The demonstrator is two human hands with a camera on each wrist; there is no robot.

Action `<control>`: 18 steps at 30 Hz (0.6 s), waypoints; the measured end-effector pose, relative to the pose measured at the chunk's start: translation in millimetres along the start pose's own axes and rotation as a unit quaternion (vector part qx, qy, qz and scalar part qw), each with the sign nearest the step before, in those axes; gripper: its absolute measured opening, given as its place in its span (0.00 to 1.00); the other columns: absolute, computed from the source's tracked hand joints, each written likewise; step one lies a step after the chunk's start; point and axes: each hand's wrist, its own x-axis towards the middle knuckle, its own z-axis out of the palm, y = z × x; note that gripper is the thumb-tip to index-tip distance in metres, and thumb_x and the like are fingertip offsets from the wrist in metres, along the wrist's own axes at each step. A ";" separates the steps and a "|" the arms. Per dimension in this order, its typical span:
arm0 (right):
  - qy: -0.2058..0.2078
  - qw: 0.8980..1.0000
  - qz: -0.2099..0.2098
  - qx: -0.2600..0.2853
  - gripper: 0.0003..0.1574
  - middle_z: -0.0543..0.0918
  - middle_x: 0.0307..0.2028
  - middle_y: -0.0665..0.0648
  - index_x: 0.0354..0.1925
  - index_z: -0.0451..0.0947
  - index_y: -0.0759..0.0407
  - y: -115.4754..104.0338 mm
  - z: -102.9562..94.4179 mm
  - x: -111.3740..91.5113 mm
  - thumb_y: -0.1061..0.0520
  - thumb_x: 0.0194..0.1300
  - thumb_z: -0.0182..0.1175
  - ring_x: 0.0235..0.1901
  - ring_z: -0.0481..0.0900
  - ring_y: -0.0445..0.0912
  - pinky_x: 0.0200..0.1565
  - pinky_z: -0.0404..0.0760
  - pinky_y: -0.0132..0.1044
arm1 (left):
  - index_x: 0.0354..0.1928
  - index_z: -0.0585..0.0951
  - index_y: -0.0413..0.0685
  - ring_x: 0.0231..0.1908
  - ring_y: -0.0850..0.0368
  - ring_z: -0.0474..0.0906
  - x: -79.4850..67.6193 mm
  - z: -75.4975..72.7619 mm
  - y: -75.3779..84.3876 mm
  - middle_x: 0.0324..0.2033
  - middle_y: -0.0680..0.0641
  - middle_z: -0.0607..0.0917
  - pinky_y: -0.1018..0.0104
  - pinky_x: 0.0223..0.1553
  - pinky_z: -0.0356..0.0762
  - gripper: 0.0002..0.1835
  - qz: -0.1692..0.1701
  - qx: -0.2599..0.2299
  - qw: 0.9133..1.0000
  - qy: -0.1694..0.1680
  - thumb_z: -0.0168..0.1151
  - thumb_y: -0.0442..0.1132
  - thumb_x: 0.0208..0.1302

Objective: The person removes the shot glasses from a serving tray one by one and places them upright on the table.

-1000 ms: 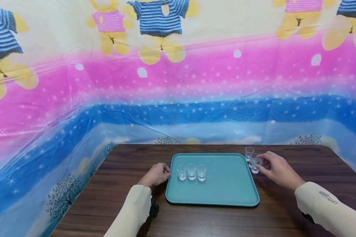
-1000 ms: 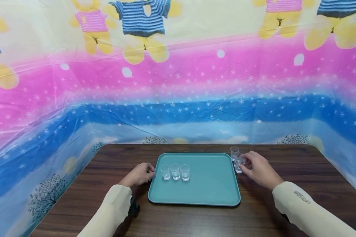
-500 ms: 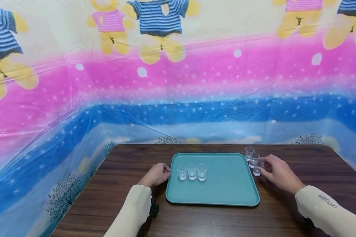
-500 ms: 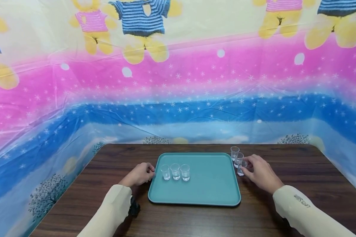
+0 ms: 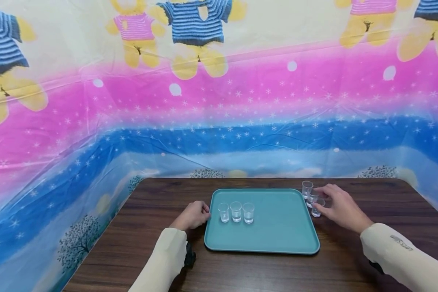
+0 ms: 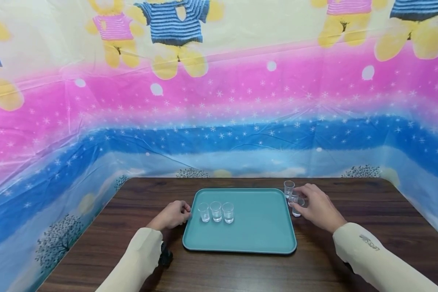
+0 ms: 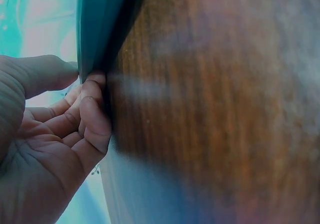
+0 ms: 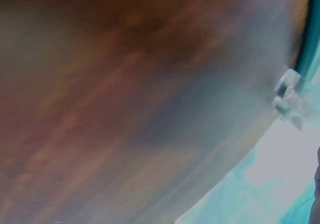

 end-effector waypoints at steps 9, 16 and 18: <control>-0.030 0.997 -0.050 0.059 0.25 0.71 0.36 0.43 0.47 0.71 0.51 -31.5 16.1 20.1 0.46 0.50 0.62 0.33 0.69 0.40 0.31 0.70 0.36 | 0.36 0.72 0.40 0.22 0.57 0.71 -0.6 0.0 0.2 0.23 0.48 0.74 0.66 0.24 0.69 0.06 0.004 -0.001 1.000 0.001 0.53 0.36 0.59; -0.048 0.994 -0.066 0.067 0.25 0.72 0.37 0.46 0.46 0.72 0.51 -62.8 34.7 33.5 0.48 0.48 0.64 0.36 0.70 0.42 0.34 0.71 0.37 | 0.36 0.72 0.40 0.22 0.57 0.71 -0.3 -0.1 -0.3 0.23 0.48 0.74 0.66 0.23 0.69 0.06 0.004 0.000 1.000 0.002 0.52 0.36 0.60; -0.061 0.993 -0.066 0.073 0.25 0.72 0.37 0.47 0.47 0.72 0.51 -70.3 39.8 36.3 0.48 0.49 0.63 0.36 0.71 0.43 0.35 0.71 0.37 | 0.35 0.72 0.40 0.23 0.57 0.71 0.1 0.1 -0.3 0.23 0.48 0.74 0.66 0.24 0.69 0.06 0.005 0.002 1.000 0.003 0.52 0.36 0.59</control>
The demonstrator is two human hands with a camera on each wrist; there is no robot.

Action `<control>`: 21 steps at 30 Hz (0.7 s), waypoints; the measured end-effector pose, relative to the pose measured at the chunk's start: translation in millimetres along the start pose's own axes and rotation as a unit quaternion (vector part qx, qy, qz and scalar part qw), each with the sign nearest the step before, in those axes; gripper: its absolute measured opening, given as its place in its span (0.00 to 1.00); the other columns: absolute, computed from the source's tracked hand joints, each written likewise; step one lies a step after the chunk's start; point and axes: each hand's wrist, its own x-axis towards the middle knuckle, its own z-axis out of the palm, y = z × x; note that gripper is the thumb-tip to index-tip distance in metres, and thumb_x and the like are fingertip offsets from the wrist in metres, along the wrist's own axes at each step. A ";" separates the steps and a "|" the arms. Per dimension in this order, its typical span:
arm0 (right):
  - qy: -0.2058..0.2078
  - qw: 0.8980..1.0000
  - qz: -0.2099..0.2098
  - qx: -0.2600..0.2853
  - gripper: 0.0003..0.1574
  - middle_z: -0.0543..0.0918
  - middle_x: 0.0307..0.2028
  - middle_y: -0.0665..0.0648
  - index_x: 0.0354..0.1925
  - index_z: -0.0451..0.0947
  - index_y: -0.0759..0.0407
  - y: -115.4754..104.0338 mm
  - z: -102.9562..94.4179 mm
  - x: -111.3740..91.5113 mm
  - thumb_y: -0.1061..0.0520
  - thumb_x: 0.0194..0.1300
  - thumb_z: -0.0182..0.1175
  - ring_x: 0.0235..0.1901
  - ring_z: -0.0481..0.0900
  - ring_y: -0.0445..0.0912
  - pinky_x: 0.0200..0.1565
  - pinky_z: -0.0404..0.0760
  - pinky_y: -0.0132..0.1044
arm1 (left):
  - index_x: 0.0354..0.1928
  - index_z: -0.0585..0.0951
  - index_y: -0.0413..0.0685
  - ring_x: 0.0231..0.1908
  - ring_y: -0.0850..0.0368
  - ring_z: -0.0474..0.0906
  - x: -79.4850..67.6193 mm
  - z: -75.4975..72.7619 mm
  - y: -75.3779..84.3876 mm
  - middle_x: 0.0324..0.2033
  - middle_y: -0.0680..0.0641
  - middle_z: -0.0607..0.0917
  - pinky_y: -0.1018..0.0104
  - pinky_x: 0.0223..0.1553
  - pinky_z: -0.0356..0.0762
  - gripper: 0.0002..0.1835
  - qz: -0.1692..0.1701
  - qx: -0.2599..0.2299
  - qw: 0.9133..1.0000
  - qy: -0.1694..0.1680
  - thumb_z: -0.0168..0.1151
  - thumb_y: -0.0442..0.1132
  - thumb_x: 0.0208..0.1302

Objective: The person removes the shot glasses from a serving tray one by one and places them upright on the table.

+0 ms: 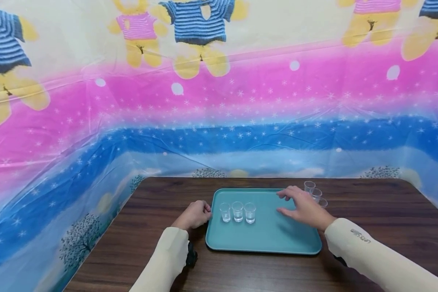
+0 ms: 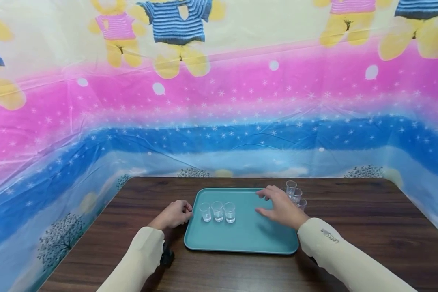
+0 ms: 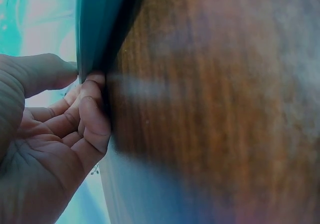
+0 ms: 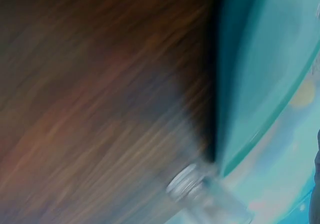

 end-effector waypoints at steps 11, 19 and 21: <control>-0.037 0.999 0.002 0.005 0.25 0.73 0.38 0.48 0.47 0.72 0.49 -27.7 25.4 21.0 0.47 0.49 0.63 0.37 0.70 0.40 0.36 0.71 0.35 | 0.34 0.72 0.41 0.22 0.57 0.70 0.2 -1.5 -0.5 0.23 0.48 0.74 0.66 0.23 0.69 0.05 -0.006 0.001 1.000 0.001 0.52 0.36 0.59; -0.060 0.998 0.004 0.026 0.25 0.74 0.38 0.49 0.46 0.73 0.55 -48.5 39.6 30.8 0.46 0.51 0.61 0.37 0.71 0.42 0.36 0.71 0.36 | 0.34 0.71 0.41 0.22 0.57 0.70 -0.6 -1.1 1.1 0.23 0.48 0.73 0.66 0.23 0.69 0.05 -0.008 0.001 1.000 0.002 0.52 0.36 0.59; -0.059 0.998 0.001 0.027 0.25 0.74 0.38 0.49 0.46 0.73 0.55 -50.1 42.0 31.5 0.47 0.51 0.61 0.37 0.71 0.42 0.36 0.71 0.35 | 0.34 0.71 0.41 0.22 0.57 0.70 -0.9 -0.9 1.7 0.23 0.48 0.73 0.66 0.23 0.69 0.05 -0.009 0.002 1.000 0.001 0.52 0.36 0.59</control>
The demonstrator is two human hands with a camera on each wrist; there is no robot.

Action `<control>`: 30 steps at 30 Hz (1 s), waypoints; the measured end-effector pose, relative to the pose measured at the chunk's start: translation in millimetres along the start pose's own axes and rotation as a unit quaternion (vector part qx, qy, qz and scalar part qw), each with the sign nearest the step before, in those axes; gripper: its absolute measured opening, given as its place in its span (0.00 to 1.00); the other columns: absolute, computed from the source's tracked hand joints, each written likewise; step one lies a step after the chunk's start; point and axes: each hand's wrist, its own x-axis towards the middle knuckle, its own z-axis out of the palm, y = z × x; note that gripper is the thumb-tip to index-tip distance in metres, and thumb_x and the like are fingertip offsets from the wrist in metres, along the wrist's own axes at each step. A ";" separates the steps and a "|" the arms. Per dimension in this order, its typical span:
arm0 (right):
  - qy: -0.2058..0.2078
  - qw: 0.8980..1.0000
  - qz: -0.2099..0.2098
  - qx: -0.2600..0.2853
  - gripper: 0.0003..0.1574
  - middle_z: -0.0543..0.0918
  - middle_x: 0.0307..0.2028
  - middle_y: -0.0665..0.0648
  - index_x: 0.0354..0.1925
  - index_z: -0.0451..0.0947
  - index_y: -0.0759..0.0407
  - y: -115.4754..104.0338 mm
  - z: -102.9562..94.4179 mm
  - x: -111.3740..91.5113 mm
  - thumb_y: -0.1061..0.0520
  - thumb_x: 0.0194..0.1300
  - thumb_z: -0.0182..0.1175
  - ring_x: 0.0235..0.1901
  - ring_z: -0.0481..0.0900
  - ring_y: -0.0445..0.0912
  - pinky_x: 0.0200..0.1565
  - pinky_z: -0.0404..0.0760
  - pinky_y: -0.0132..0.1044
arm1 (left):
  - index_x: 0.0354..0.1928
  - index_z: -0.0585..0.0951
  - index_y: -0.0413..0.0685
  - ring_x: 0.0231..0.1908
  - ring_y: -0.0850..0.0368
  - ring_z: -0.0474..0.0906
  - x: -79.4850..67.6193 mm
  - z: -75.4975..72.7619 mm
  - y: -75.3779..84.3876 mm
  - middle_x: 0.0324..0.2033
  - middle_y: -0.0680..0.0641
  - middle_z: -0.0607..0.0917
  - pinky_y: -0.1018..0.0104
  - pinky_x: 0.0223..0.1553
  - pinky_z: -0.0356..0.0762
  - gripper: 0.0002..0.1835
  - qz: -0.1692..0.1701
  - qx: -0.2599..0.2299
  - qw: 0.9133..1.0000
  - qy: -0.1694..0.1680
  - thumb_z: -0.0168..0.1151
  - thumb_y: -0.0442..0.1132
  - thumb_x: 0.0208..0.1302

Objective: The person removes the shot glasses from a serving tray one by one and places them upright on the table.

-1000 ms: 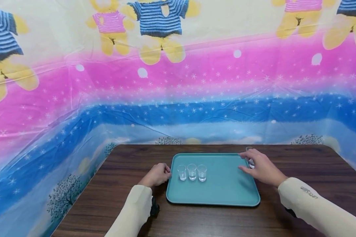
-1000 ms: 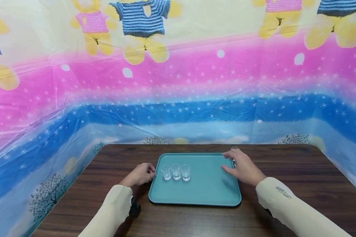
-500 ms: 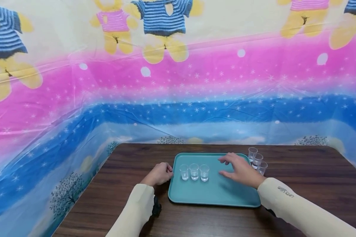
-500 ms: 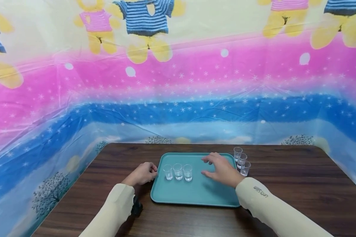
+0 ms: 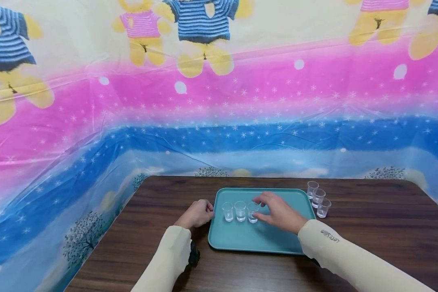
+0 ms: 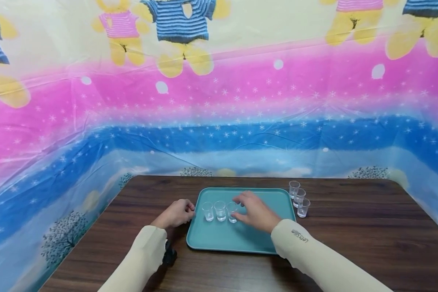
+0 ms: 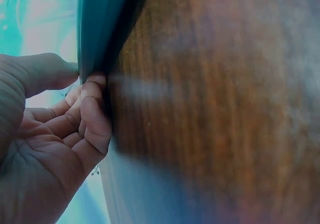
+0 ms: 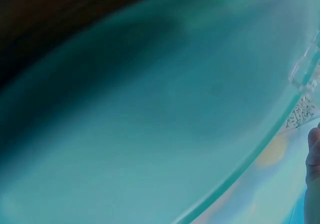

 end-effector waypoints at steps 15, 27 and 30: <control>0.019 0.999 0.017 0.032 0.19 0.73 0.34 0.50 0.42 0.73 0.56 7.0 -6.9 -8.0 0.51 0.52 0.61 0.34 0.70 0.40 0.34 0.71 0.35 | 0.35 0.72 0.41 0.23 0.57 0.70 1.4 1.2 5.4 0.24 0.48 0.73 0.65 0.24 0.69 0.05 0.008 0.002 1.000 -0.003 0.52 0.36 0.59; 0.019 0.999 0.037 0.008 0.19 0.73 0.35 0.50 0.43 0.72 0.54 26.6 -26.8 -27.5 0.50 0.53 0.60 0.35 0.72 0.43 0.35 0.71 0.36 | 0.36 0.72 0.40 0.23 0.57 0.70 0.4 0.2 -0.2 0.24 0.48 0.73 0.66 0.24 0.69 0.06 0.004 -0.004 1.000 -0.004 0.52 0.36 0.59; 0.026 0.999 0.037 0.001 0.19 0.74 0.36 0.50 0.44 0.72 0.52 30.7 -31.6 -33.7 0.50 0.53 0.61 0.36 0.72 0.43 0.35 0.72 0.37 | 0.36 0.72 0.40 0.23 0.57 0.70 -0.1 0.1 -1.5 0.24 0.48 0.73 0.66 0.24 0.69 0.06 0.003 -0.003 1.000 -0.003 0.52 0.37 0.60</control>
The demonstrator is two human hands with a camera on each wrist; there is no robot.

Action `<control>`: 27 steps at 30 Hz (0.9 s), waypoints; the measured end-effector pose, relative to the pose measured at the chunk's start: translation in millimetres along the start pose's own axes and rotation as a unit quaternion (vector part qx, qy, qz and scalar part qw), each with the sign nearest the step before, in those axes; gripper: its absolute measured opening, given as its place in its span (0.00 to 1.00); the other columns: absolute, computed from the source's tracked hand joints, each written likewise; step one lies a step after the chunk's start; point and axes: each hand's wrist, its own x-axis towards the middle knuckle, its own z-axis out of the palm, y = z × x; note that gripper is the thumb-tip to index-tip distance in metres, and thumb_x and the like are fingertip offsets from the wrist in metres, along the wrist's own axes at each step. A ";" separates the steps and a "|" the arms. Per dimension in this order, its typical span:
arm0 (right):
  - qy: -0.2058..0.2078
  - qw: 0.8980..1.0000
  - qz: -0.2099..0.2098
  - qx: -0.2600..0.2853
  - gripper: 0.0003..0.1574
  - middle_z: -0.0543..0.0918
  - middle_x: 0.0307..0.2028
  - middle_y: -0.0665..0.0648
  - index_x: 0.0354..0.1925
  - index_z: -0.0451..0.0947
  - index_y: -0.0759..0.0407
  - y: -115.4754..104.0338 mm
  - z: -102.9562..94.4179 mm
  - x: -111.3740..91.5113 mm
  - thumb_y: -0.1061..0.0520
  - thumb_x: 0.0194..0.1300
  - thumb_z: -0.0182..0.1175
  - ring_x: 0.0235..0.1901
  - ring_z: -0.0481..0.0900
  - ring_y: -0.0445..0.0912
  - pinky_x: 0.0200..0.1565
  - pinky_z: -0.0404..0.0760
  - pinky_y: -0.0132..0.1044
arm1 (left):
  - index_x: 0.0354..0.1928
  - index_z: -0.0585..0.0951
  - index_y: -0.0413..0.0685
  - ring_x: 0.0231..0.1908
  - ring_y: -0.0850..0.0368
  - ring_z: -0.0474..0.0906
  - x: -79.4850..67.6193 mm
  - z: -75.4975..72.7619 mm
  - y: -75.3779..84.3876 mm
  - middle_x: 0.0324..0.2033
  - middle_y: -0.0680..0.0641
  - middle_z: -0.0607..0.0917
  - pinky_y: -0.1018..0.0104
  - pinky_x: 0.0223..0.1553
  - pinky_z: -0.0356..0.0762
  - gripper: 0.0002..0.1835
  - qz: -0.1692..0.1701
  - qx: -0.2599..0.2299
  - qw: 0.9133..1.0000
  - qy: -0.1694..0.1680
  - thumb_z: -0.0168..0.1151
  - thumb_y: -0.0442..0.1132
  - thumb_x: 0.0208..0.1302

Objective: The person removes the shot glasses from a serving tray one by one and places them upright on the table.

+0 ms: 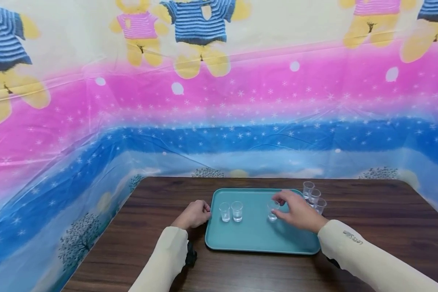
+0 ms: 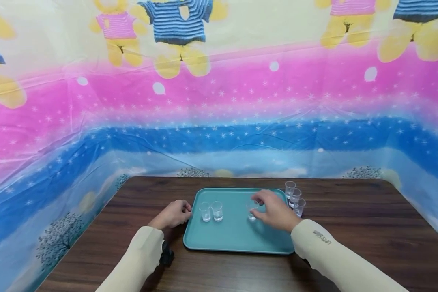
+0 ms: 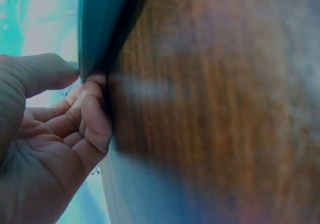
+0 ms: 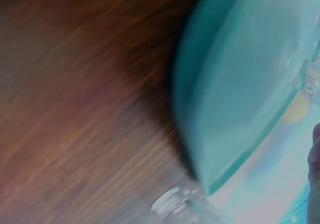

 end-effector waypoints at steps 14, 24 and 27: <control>0.026 0.999 0.009 -0.033 0.19 0.73 0.34 0.48 0.42 0.72 0.50 25.7 -26.3 -24.4 0.50 0.50 0.62 0.34 0.72 0.42 0.32 0.72 0.36 | 0.37 0.72 0.40 0.22 0.57 0.70 -3.1 -1.9 -1.2 0.24 0.48 0.73 0.66 0.23 0.69 0.07 0.004 -0.006 1.000 -0.002 0.52 0.36 0.60; 0.057 0.997 0.032 -0.045 0.17 0.72 0.30 0.44 0.40 0.72 0.48 46.8 -48.6 -48.4 0.48 0.51 0.61 0.29 0.71 0.40 0.28 0.71 0.33 | 0.35 0.72 0.41 0.22 0.57 0.70 -0.6 -0.4 -0.3 0.23 0.48 0.73 0.66 0.24 0.69 0.06 -0.001 0.006 1.000 -0.001 0.52 0.37 0.60; 0.066 0.996 0.040 -0.052 0.18 0.72 0.28 0.45 0.40 0.73 0.50 52.4 -52.1 -57.0 0.48 0.50 0.62 0.27 0.70 0.39 0.27 0.71 0.32 | 0.35 0.72 0.40 0.22 0.57 0.70 -0.3 0.0 1.0 0.23 0.48 0.74 0.66 0.23 0.69 0.06 -0.003 0.004 1.000 -0.001 0.52 0.37 0.60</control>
